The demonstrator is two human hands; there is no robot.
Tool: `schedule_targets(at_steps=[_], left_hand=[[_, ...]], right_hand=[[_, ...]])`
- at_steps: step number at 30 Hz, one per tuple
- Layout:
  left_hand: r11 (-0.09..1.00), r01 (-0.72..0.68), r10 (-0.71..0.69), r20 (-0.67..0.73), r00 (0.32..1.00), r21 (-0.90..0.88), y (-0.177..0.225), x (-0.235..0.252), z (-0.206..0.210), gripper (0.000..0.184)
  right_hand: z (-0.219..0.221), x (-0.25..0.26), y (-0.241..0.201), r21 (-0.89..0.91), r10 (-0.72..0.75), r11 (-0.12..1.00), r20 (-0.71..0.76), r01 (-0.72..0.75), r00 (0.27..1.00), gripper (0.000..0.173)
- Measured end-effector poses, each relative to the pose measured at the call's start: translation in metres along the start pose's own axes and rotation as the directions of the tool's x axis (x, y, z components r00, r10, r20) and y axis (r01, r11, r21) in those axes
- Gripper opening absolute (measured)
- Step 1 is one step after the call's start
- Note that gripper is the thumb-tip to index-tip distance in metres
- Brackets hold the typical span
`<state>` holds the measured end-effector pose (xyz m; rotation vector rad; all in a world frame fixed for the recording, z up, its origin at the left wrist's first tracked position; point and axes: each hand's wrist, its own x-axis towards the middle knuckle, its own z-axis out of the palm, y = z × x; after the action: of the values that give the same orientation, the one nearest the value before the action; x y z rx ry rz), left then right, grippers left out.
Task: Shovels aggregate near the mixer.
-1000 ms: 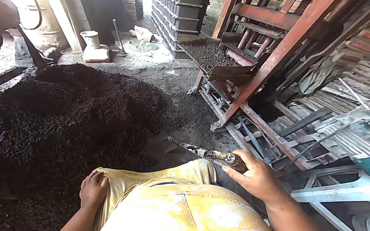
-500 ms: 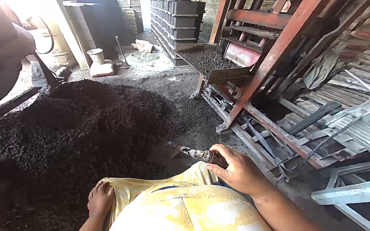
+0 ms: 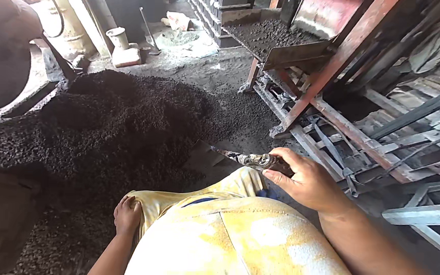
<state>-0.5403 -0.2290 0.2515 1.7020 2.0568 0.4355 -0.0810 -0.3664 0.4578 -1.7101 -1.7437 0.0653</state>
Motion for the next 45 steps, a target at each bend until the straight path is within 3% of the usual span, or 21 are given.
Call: schedule_targets(at_steps=[8, 22, 45], left_hand=[[0.999, 0.033, -0.033, -0.001, 0.999, -0.015, -0.007, -0.006, -0.003, 0.036], [0.999, 0.002, -0.002, -0.008, 1.0, -0.048, -0.012, -0.001, 0.001, 0.036], [0.994, -0.107, 0.11, 0.111, 0.988, -0.031, 0.028, 0.013, 0.001, 0.037]], right_hand=[[-0.009, -0.003, 0.02, 0.027, 0.069, 0.997, -0.052, -0.068, 0.996, 0.061], [-0.011, -0.002, 0.023, 0.026, 0.04, 0.999, -0.059, -0.039, 0.997, 0.06], [-0.014, -0.019, 0.027, 0.058, 0.044, 0.998, -0.097, -0.038, 0.994, 0.06]])
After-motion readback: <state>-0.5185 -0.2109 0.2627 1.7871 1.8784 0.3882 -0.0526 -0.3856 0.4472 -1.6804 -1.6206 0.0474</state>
